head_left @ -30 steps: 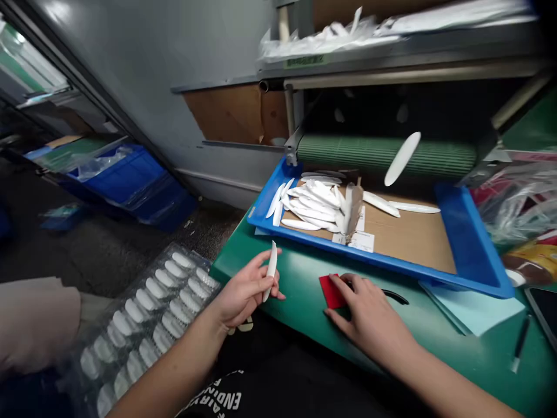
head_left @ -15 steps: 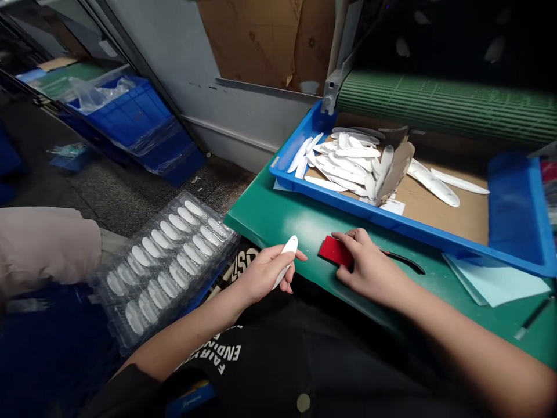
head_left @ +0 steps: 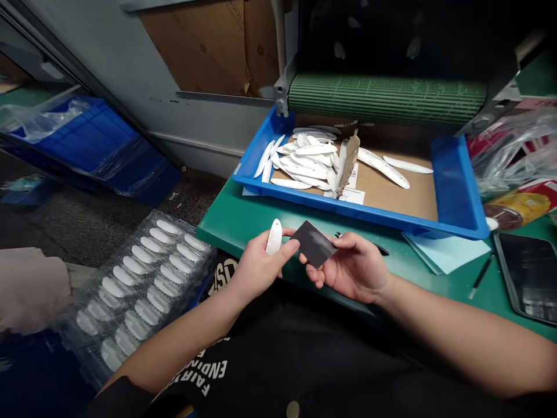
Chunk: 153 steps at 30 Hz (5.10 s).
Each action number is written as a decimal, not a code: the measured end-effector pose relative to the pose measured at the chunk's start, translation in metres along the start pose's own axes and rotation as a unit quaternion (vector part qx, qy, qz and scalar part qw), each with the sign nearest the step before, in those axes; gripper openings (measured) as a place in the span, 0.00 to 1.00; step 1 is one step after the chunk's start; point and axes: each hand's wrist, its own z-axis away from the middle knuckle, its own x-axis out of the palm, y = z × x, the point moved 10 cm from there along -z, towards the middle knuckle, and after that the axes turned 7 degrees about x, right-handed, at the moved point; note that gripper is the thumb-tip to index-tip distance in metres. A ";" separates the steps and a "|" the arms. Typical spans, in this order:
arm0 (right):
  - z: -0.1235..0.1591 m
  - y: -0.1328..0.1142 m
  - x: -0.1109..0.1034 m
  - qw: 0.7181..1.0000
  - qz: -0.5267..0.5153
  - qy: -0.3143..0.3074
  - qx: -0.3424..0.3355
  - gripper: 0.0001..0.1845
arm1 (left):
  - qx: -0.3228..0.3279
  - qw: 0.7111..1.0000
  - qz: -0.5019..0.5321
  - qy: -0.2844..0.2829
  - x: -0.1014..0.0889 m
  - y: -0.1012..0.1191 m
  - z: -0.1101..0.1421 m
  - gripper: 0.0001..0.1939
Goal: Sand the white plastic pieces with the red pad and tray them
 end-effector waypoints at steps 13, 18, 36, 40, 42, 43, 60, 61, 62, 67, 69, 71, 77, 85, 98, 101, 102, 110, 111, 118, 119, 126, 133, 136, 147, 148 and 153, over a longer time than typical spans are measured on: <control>0.005 0.011 0.009 0.999 -0.019 -0.021 0.041 0.38 | -0.032 0.975 0.187 -0.115 0.051 -0.023 0.001 0.26; 0.019 -0.034 -0.017 0.984 0.046 0.133 -0.111 0.21 | 0.027 0.997 0.053 -0.057 0.030 -0.014 0.002 0.25; 0.024 -0.039 -0.047 0.937 0.196 0.285 -0.053 0.19 | 0.346 0.897 -0.198 -0.190 0.054 0.050 0.030 0.14; 0.018 -0.035 -0.022 0.947 0.265 0.181 -0.009 0.19 | 0.371 0.872 -0.278 -0.157 0.051 0.052 0.028 0.18; 0.023 -0.044 -0.028 0.916 0.327 0.231 -0.021 0.18 | 0.366 0.860 -0.318 -0.158 0.053 0.046 0.027 0.19; 0.027 -0.053 -0.034 0.895 0.347 0.274 -0.046 0.18 | 0.358 0.857 -0.335 -0.158 0.053 0.043 0.026 0.18; 0.033 -0.084 -0.028 0.697 0.628 0.324 -0.124 0.14 | 0.324 0.770 -0.522 -0.172 0.047 0.041 0.021 0.11; 0.033 -0.084 -0.028 0.701 0.623 0.320 -0.132 0.14 | 0.321 0.769 -0.524 -0.175 0.045 0.042 0.021 0.11; 0.030 -0.081 -0.026 0.721 0.611 0.296 -0.134 0.14 | 0.319 0.770 -0.522 -0.180 0.043 0.044 0.020 0.11; 0.025 -0.062 -0.019 0.767 0.561 0.253 -0.181 0.16 | 0.254 0.860 -0.422 -0.133 -0.001 0.073 -0.021 0.17; 0.022 -0.055 -0.020 0.745 0.580 0.258 -0.202 0.16 | 0.219 0.889 -0.396 -0.062 -0.030 0.094 -0.057 0.21; 0.015 -0.045 -0.014 0.728 0.613 0.226 -0.210 0.17 | 0.204 0.874 -0.440 -0.011 -0.045 0.116 -0.098 0.23; 0.018 -0.024 0.018 0.616 0.734 0.115 -0.259 0.21 | 0.174 0.772 -0.609 -0.057 -0.010 0.121 -0.210 0.17; 0.014 -0.018 0.010 0.545 0.790 0.105 -0.260 0.21 | 0.182 0.702 -0.663 -0.185 0.054 0.087 -0.237 0.11; 0.036 -0.068 -0.015 0.758 0.523 0.269 -0.283 0.18 | 0.159 0.891 -0.352 -0.239 0.007 0.091 -0.035 0.13; 0.030 -0.057 -0.002 0.809 0.487 0.191 -0.269 0.15 | 0.166 0.907 -0.293 -0.254 0.023 0.066 0.005 0.09; 0.027 -0.051 0.002 0.825 0.474 0.167 -0.257 0.15 | 0.175 0.909 -0.285 -0.250 0.027 0.060 0.012 0.07; 0.027 -0.041 0.010 0.768 0.579 0.147 -0.229 0.13 | 0.100 0.940 -0.214 -0.248 0.032 0.023 0.017 0.17; 0.029 -0.045 0.013 0.750 0.603 0.137 -0.233 0.13 | 0.099 0.935 -0.216 -0.263 0.033 0.022 0.017 0.16; 0.029 -0.056 -0.012 0.933 0.299 0.160 -0.120 0.22 | 0.111 0.951 -0.126 -0.261 0.037 0.027 0.018 0.15; 0.023 -0.045 -0.012 0.950 0.271 0.137 -0.076 0.24 | 0.155 0.944 -0.147 -0.253 0.039 0.034 0.019 0.15; 0.030 -0.064 -0.028 0.913 0.296 0.244 -0.138 0.19 | 0.412 0.853 -0.267 -0.176 0.050 0.085 0.036 0.07; 0.041 -0.084 -0.024 0.828 0.449 0.295 -0.161 0.17 | 0.397 0.826 -0.363 -0.168 0.049 0.077 0.027 0.08; 0.028 -0.072 -0.009 0.843 0.490 0.182 -0.125 0.17 | 0.411 0.799 -0.406 -0.165 0.049 0.075 0.028 0.07; 0.036 -0.094 -0.034 0.743 0.560 0.315 -0.186 0.15 | 0.377 0.759 -0.495 -0.191 0.050 0.072 0.024 0.08; 0.038 -0.098 -0.037 0.718 0.571 0.338 -0.209 0.14 | 0.370 0.761 -0.499 -0.188 0.048 0.072 0.022 0.08; 0.025 -0.080 -0.027 0.727 0.592 0.257 -0.235 0.16 | 0.331 0.794 -0.491 -0.142 0.022 0.088 -0.020 0.13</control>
